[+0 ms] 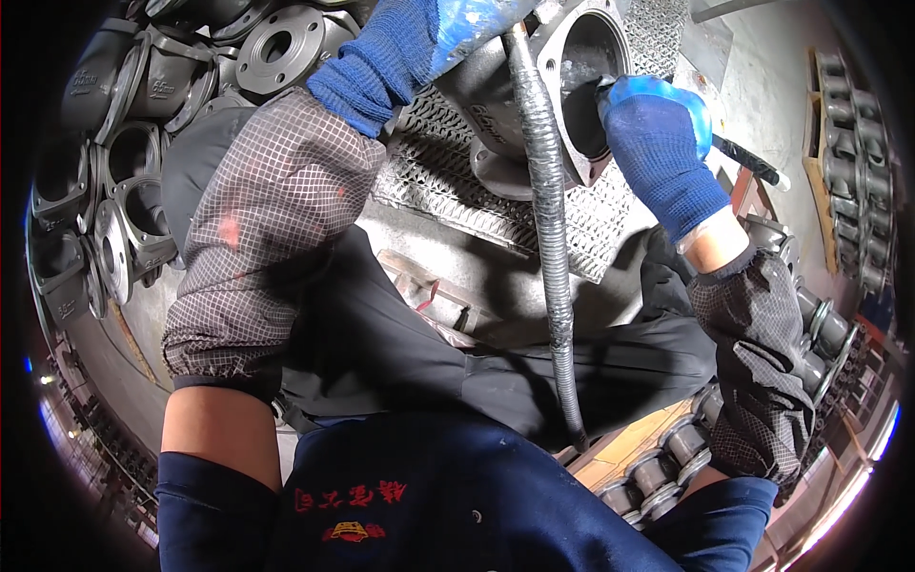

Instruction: The person, wearing blue gloves, picks up and handles metal flange components one by one, using an air nozzle tool to blow dust and debris off the surfaces and out of the interior cavities.

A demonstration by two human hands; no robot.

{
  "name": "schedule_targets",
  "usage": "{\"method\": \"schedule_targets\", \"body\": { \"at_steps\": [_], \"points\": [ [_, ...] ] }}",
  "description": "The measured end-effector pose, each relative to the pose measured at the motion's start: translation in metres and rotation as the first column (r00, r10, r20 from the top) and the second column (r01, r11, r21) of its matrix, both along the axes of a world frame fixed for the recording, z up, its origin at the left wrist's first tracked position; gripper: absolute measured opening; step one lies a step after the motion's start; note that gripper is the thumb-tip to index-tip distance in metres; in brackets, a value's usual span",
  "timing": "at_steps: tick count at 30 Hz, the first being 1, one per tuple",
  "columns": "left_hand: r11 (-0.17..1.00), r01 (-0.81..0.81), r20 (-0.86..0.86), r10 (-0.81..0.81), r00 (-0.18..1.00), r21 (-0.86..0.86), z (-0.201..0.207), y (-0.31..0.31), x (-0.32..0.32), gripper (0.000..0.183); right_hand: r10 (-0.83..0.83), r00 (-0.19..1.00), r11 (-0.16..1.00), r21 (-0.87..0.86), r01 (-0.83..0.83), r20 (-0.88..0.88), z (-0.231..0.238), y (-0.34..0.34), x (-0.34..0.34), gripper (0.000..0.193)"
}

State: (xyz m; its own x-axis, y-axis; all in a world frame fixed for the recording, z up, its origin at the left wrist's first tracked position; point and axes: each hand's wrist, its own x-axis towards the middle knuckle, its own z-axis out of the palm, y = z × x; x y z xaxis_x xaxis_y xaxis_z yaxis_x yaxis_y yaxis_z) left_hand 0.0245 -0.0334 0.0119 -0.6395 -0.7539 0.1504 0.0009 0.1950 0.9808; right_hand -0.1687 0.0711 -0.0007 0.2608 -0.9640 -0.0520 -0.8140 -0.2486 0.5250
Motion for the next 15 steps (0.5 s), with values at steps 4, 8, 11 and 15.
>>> {"method": "schedule_targets", "body": {
  "at_steps": [4,8,11,15],
  "points": [
    [1.000,-0.009,-0.006,0.009,1.000,0.000,-0.002,-0.004,0.003,0.028,-0.075,0.995,0.996,0.059,0.072,0.058,-0.004,-0.006,0.002,0.008],
    [0.999,0.039,-0.138,-0.039,0.990,0.002,-0.002,-0.002,-0.011,0.028,-0.056,0.996,0.994,0.093,0.049,0.074,0.016,-0.006,-0.004,0.008],
    [0.997,0.004,-0.043,-0.001,0.999,0.081,0.005,-0.006,0.011,0.027,0.019,0.978,0.997,0.073,-0.035,0.210,0.001,-0.027,0.004,0.011],
    [1.000,-0.005,0.035,0.004,0.999,0.025,-0.002,-0.004,-0.007,0.029,-0.184,0.974,0.958,0.246,0.148,0.133,0.024,-0.019,0.020,0.009]
  ]
}}
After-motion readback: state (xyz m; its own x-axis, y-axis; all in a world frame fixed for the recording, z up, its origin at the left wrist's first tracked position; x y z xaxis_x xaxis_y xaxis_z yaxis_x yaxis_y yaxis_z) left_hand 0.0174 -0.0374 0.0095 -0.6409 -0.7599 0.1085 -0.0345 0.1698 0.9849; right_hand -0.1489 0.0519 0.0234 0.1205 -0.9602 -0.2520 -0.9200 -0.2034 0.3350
